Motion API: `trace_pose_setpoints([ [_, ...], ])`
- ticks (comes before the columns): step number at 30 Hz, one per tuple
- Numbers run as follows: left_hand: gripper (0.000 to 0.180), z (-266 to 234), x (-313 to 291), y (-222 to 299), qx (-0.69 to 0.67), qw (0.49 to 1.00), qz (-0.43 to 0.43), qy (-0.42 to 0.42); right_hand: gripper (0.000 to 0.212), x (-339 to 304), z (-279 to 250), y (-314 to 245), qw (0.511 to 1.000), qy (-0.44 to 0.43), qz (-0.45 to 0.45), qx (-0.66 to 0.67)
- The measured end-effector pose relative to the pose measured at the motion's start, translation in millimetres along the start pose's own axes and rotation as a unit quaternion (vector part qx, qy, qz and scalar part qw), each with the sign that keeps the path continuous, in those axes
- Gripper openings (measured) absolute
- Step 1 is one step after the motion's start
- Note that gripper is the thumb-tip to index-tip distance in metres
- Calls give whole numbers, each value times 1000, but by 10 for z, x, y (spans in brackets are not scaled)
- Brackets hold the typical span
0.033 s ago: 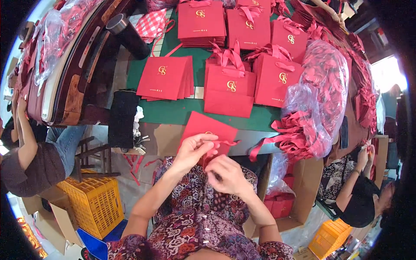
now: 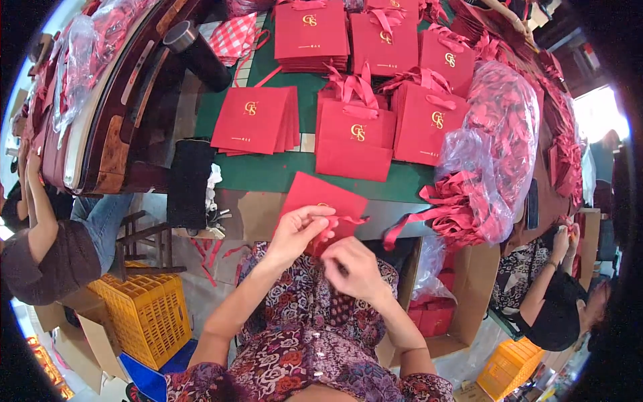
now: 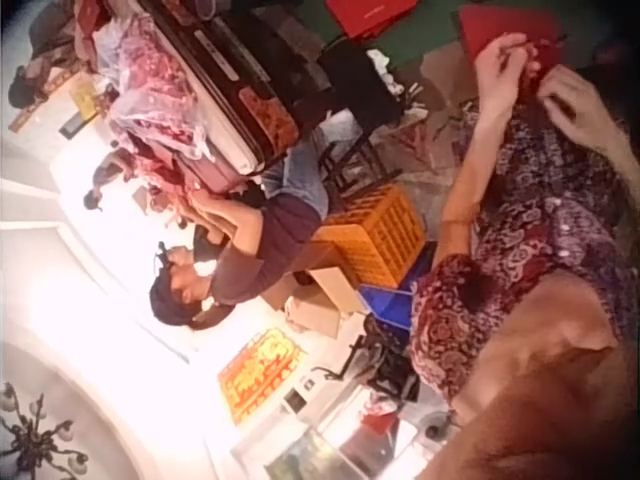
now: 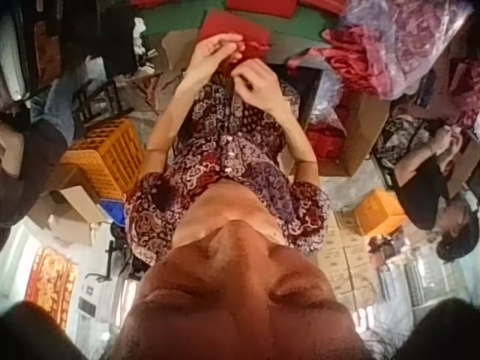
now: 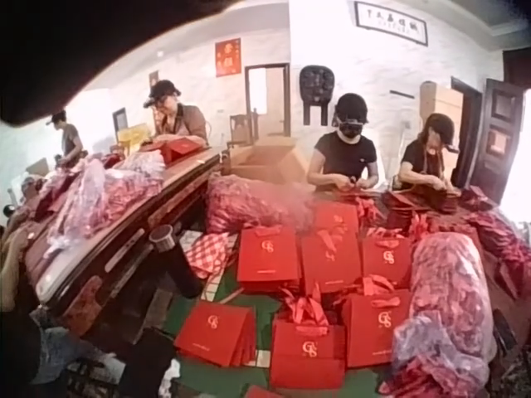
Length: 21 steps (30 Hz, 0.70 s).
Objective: The person ties a ribbon onto a red gift bag by hand, then places the bag onto a stack. They pick up another red gift bag and thread a ribbon through the holes, tying it into a bow.
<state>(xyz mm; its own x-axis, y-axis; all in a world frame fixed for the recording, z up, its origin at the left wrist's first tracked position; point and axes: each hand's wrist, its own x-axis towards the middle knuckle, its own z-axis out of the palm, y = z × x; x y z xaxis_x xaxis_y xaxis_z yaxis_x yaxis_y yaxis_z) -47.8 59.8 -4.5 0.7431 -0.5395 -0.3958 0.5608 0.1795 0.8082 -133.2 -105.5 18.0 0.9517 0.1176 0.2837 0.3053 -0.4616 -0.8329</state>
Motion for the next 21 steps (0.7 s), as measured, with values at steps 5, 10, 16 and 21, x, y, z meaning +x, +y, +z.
trace_pose_setpoints([
  [5,23,98,-95,12,38,999,9,-13,31,-82,-130,145,894,69,361,254],
  [10,21,178,-221,-110,99,992,-21,-78,34,50,-156,202,790,145,370,467],
  [16,23,195,-306,-103,183,981,-3,-71,20,37,-176,258,873,111,318,353],
  [21,29,219,-144,228,473,858,198,34,13,97,-153,138,935,158,298,110],
])
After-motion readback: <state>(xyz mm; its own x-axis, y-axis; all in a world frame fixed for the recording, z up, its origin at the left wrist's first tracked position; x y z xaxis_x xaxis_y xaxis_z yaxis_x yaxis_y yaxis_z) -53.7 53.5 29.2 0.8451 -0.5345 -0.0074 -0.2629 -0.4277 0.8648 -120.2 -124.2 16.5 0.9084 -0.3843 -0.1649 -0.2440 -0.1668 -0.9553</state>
